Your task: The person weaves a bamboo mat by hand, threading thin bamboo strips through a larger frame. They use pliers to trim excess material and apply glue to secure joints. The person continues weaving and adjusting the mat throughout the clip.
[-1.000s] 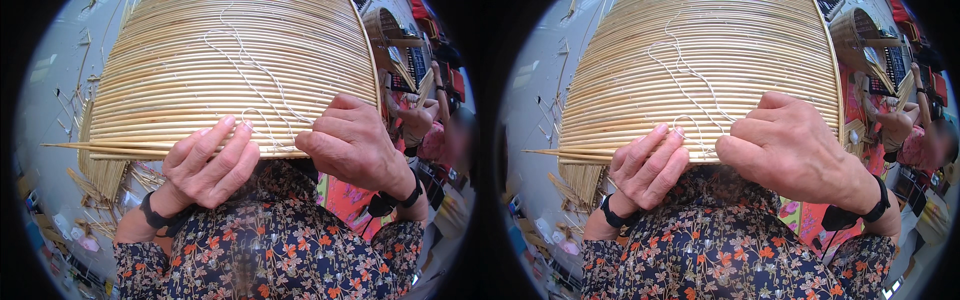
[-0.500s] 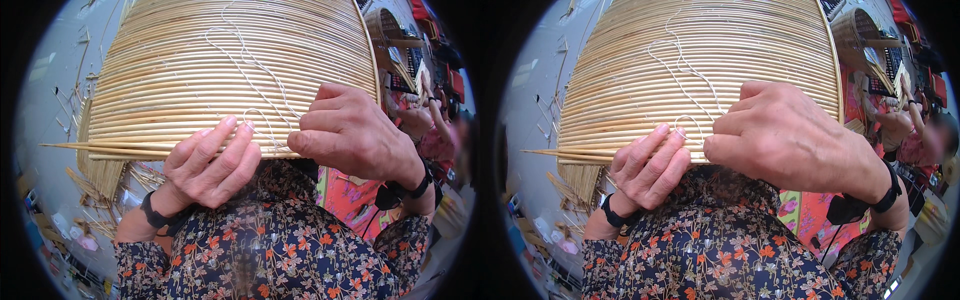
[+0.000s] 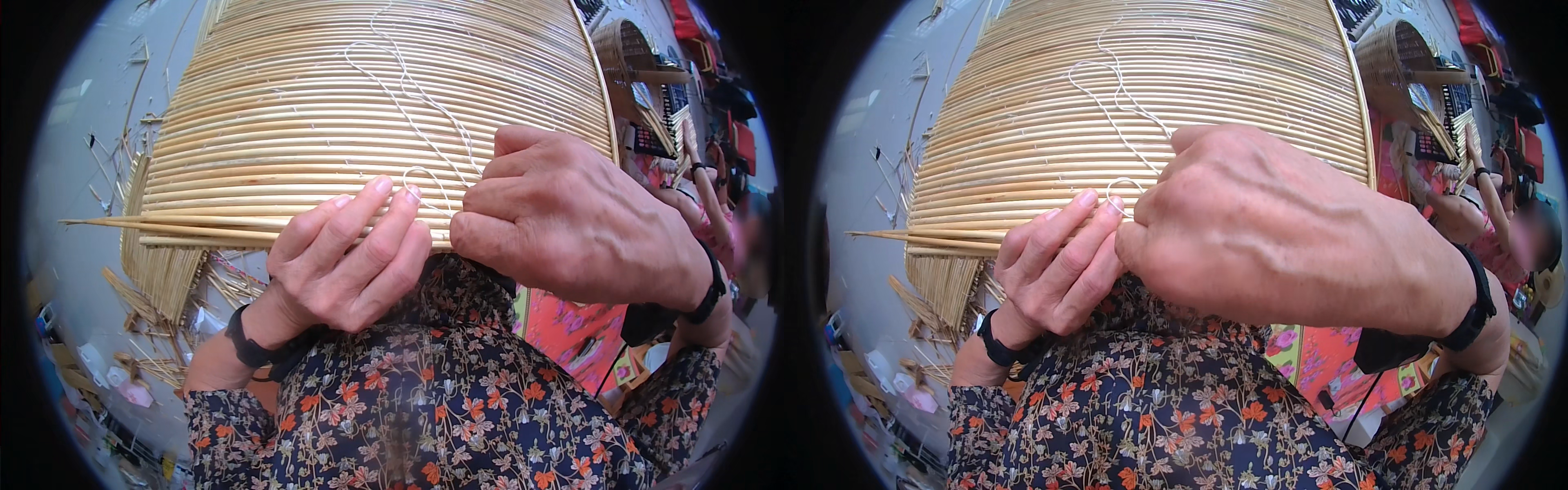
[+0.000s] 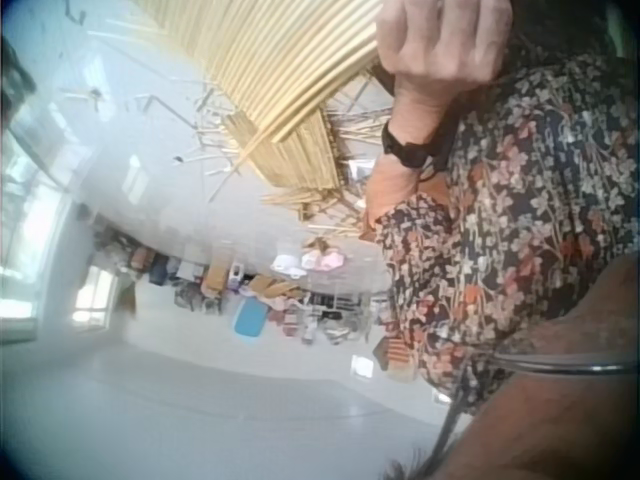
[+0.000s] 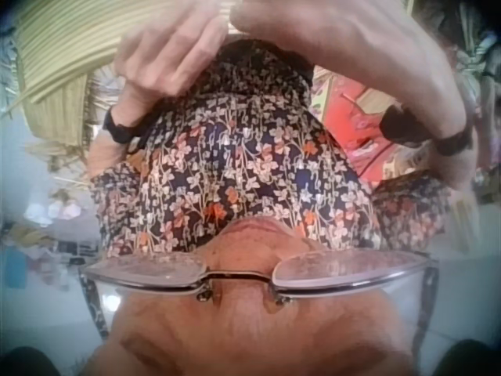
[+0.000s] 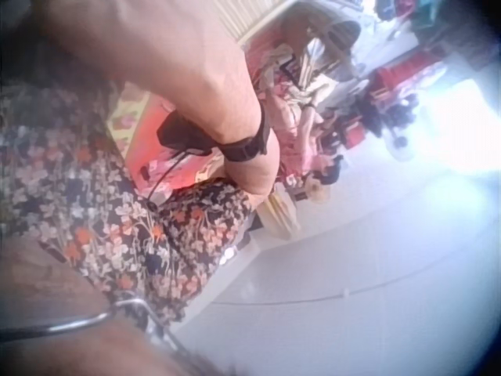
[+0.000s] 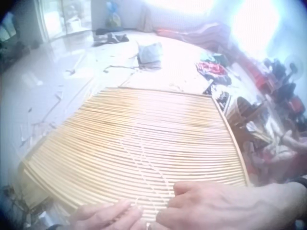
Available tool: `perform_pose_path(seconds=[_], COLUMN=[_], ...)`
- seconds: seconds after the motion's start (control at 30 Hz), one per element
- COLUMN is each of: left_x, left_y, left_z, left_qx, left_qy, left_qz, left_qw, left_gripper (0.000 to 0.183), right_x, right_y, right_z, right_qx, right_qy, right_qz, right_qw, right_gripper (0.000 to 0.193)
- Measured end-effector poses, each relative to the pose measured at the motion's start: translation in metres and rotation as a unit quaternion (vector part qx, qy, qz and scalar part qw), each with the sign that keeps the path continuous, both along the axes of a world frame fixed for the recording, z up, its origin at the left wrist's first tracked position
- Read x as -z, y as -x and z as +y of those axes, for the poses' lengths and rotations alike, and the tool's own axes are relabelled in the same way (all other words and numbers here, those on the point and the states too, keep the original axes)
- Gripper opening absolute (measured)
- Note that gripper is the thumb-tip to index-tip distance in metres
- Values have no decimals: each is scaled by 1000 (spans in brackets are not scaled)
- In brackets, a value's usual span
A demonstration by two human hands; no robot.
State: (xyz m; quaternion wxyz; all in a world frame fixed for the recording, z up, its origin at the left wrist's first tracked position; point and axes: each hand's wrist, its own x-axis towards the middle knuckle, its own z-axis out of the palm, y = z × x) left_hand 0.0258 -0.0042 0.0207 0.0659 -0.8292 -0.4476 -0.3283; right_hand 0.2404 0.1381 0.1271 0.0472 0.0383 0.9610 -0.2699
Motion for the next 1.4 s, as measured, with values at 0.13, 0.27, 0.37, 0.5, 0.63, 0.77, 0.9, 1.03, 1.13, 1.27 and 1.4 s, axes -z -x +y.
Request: perform_pose_path(seconds=[0.13, 0.27, 0.37, 0.5, 0.63, 0.77, 0.9, 1.03, 1.13, 1.27, 1.4], left_x=[1, 0, -2, 3, 6, 7, 2, -2, 0, 0, 2], left_y=[-2, -3, -3, -2, -3, 1, 1, 2, 0, 0, -2], left_z=[3, 7, 9, 10, 14, 18, 23, 24, 25, 22, 24], left_qx=[-2, -6, -3, 0, 5, 13, 10, 9, 7, 4, 9], left_qy=[-10, -15, -9, -10, -20, -26, -38, -32, -33, -20, -22], left_qz=[-12, -18, -33, -41, -45, -41, -35, -39, -46, -42, -57], left_qw=[1000, 1000, 999, 999, 999, 999, 999, 999, 998, 999, 998], left_gripper=[8, 8, 9, 11, 12, 14, 15, 15, 15, 26, 27], right_x=[7, 9, 12, 14, 21, 26, 9, 3, 5, 12, 19], right_y=[-4, -5, -6, -5, -2, 1, 4, 5, 2, 4, 3], right_z=[1, 1, 2, 0, 1, 6, 7, 4, 2, -3, -8], right_qx=[22, 47, 57, 48, 40, 35, 19, 5, 14, 23, 29], right_qy=[16, 26, 20, -3, 4, -3, -79, -102, -108, -91, -98], right_qz=[26, 39, 41, 38, 30, 15, -14, -28, -41, -48, -33], right_qw=[999, 998, 997, 998, 999, 999, 997, 994, 993, 994, 994], right_gripper=[19, 20, 21, 21, 18, 17, 14, 7, 12, 13, 11])
